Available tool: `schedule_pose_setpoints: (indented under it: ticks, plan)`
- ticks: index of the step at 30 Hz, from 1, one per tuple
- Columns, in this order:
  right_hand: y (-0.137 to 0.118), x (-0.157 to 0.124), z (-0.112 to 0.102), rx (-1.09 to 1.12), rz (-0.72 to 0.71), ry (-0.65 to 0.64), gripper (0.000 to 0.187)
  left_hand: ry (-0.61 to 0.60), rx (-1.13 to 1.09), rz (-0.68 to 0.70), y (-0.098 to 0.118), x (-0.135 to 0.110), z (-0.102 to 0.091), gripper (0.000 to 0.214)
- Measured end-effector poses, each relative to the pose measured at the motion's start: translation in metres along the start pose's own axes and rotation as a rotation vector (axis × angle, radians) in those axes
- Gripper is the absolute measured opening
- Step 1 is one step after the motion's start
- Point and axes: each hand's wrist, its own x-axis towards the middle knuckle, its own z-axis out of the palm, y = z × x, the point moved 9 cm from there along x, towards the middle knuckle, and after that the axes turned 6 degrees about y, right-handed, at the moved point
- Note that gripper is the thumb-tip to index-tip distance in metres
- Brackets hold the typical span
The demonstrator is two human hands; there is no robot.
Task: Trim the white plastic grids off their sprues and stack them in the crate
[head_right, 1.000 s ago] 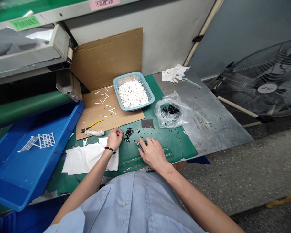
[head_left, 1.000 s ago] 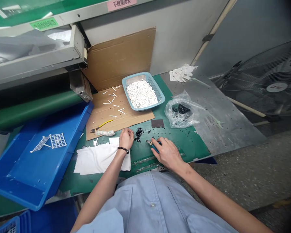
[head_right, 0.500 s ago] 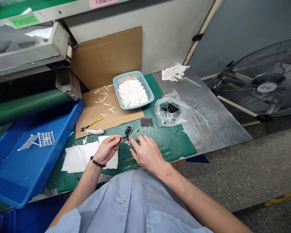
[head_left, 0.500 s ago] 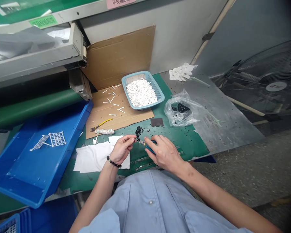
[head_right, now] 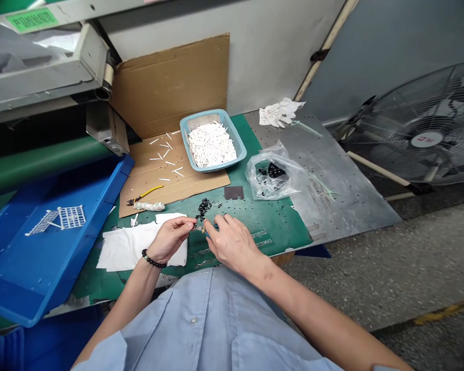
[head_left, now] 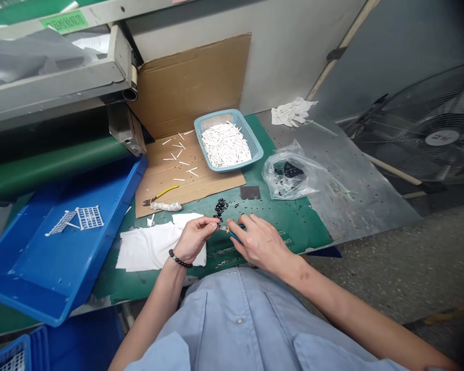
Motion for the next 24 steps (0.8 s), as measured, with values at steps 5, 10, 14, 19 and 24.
schedule_pose_setpoints:
  ticks: [5, 10, 14, 19, 24]
  plan:
    - [0.002, -0.008, 0.016, 0.023, 0.025, -0.043, 0.027, -0.030, 0.079, 0.010, -0.003, 0.004, 0.006, 0.030]
    - [0.014, -0.014, 0.027, 0.103, 0.080, 0.071, 0.031, -0.022, -0.075, -0.060, -0.009, 0.013, -0.003, 0.026]
    - [0.029, -0.015, 0.037, 0.071, 0.144, 0.079, 0.032, 0.005, -0.238, -0.150, -0.017, 0.028, -0.017, 0.022]
    - [0.036, -0.014, 0.046, 0.040, 0.158, 0.029, 0.032, 0.231, 0.413, 0.156, -0.004, 0.044, -0.031, 0.018]
    - [0.037, -0.015, 0.048, 0.032, 0.160, 0.024, 0.032, 0.235, 1.041, 0.454, 0.004, 0.043, -0.003, 0.011]
